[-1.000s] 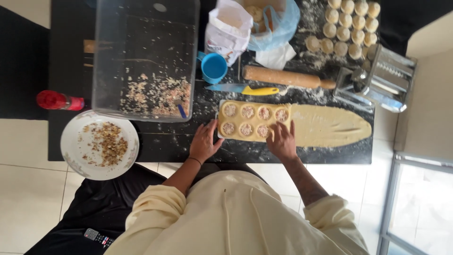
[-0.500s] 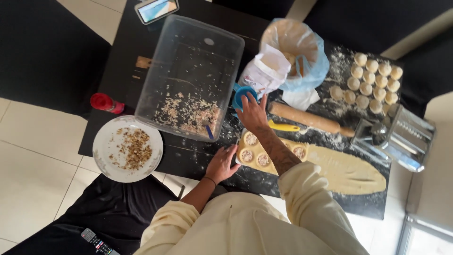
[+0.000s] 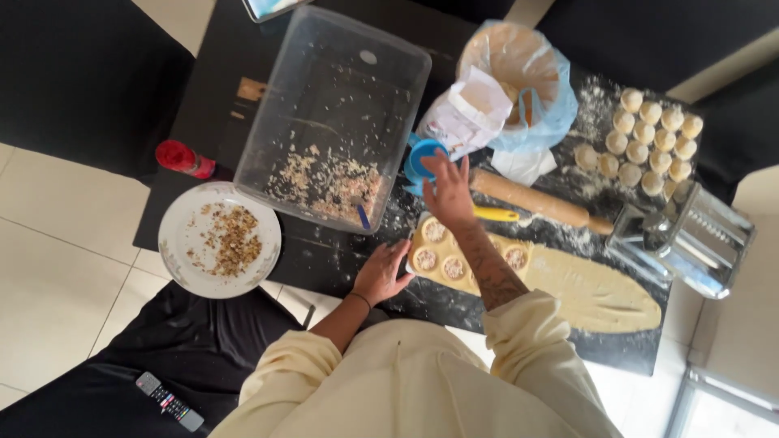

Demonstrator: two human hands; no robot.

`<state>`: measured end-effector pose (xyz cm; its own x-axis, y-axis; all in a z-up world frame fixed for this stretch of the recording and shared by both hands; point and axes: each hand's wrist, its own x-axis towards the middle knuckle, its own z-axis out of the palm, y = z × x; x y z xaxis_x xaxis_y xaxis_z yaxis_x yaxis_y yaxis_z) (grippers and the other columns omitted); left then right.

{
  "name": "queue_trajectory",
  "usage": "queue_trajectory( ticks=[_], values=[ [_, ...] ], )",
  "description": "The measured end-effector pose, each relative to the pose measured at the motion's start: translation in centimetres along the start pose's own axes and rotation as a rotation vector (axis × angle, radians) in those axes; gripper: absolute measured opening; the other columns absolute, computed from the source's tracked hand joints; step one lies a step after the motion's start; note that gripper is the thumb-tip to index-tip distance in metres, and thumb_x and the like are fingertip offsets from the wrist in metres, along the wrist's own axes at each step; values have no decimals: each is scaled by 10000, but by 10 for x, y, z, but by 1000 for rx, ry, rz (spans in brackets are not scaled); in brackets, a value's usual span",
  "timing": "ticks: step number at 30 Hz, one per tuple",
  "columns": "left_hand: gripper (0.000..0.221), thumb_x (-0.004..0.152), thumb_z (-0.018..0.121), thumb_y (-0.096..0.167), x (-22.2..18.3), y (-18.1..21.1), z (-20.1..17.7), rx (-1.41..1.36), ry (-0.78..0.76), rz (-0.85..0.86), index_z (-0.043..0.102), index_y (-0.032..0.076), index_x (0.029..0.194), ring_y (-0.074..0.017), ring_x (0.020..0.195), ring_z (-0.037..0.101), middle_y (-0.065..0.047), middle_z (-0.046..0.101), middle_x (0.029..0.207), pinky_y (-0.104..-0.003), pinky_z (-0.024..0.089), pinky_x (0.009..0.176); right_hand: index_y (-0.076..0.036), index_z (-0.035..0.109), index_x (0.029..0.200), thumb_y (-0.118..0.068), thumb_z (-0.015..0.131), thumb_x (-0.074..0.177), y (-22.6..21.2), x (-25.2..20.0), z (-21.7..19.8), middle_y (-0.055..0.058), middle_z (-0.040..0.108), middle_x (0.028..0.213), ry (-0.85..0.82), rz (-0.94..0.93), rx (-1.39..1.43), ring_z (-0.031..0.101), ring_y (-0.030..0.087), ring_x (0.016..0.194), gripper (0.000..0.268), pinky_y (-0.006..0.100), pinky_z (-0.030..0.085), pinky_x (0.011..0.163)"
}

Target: Placing filling into a ravioli mold and pressing it in by hand.

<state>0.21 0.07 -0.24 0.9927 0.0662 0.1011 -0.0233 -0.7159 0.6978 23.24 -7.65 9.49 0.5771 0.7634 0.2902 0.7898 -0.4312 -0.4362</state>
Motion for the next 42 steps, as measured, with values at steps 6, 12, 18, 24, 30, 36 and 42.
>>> queue_trajectory(
  ticks=[6, 12, 18, 24, 30, 36, 42],
  values=[
    [836, 913, 742, 367, -5, -13, 18, -10, 24, 24, 292, 42, 1538, -341, 1353, 541, -194, 547, 1486, -531, 376, 1163, -67, 639, 1325, 57, 542, 909, 13, -89, -58, 81, 656, 1363, 61, 46, 103, 510, 325, 1442, 446, 652, 258, 1263],
    [852, 959, 711, 375, -7, -17, 21, 47, 21, 64, 239, 74, 1602, -301, 1378, 533, -123, 548, 1518, -507, 366, 1190, -99, 667, 1272, 66, 548, 858, 66, -220, -86, 90, 663, 1327, -11, -21, -30, 600, 326, 1358, 461, 630, 368, 1239],
    [836, 966, 687, 376, -6, -16, 20, 72, 13, 79, 243, 71, 1605, -279, 1404, 506, -114, 539, 1532, -497, 340, 1197, -73, 639, 1255, 46, 590, 845, 78, -253, -66, 68, 650, 1406, -229, -158, -202, 543, 364, 1381, 430, 690, 339, 1193],
    [796, 964, 682, 392, -4, -10, 14, 63, -16, 29, 289, 94, 1589, -268, 1392, 521, -135, 532, 1528, -482, 345, 1205, -138, 517, 1379, 98, 570, 838, 85, -263, -58, -18, 609, 1486, -307, -93, -272, 500, 330, 1457, 592, 719, 281, 1244],
    [791, 971, 682, 395, -3, -8, 13, 78, -6, 38, 299, 85, 1589, -278, 1390, 535, -138, 538, 1530, -487, 361, 1192, -167, 422, 1509, 78, 570, 871, 82, -284, -55, 13, 528, 1523, -242, -22, -259, 541, 353, 1387, 700, 736, 238, 1214],
    [794, 960, 686, 393, -4, -11, 17, 88, -14, 31, 305, 79, 1581, -278, 1385, 541, -158, 546, 1513, -483, 366, 1198, -198, 375, 1577, 62, 520, 960, 66, -322, -34, 220, 457, 1517, -249, 224, -337, 506, 286, 1364, 685, 844, 173, 1161],
    [805, 956, 695, 382, -3, -7, 12, 99, 8, 53, 297, 59, 1577, -286, 1390, 540, -171, 554, 1502, -496, 359, 1203, -147, 375, 1565, 47, 459, 973, 33, -341, -19, 200, 492, 1440, -170, 315, -316, 487, 325, 1436, 629, 865, 133, 1171]
  ],
)
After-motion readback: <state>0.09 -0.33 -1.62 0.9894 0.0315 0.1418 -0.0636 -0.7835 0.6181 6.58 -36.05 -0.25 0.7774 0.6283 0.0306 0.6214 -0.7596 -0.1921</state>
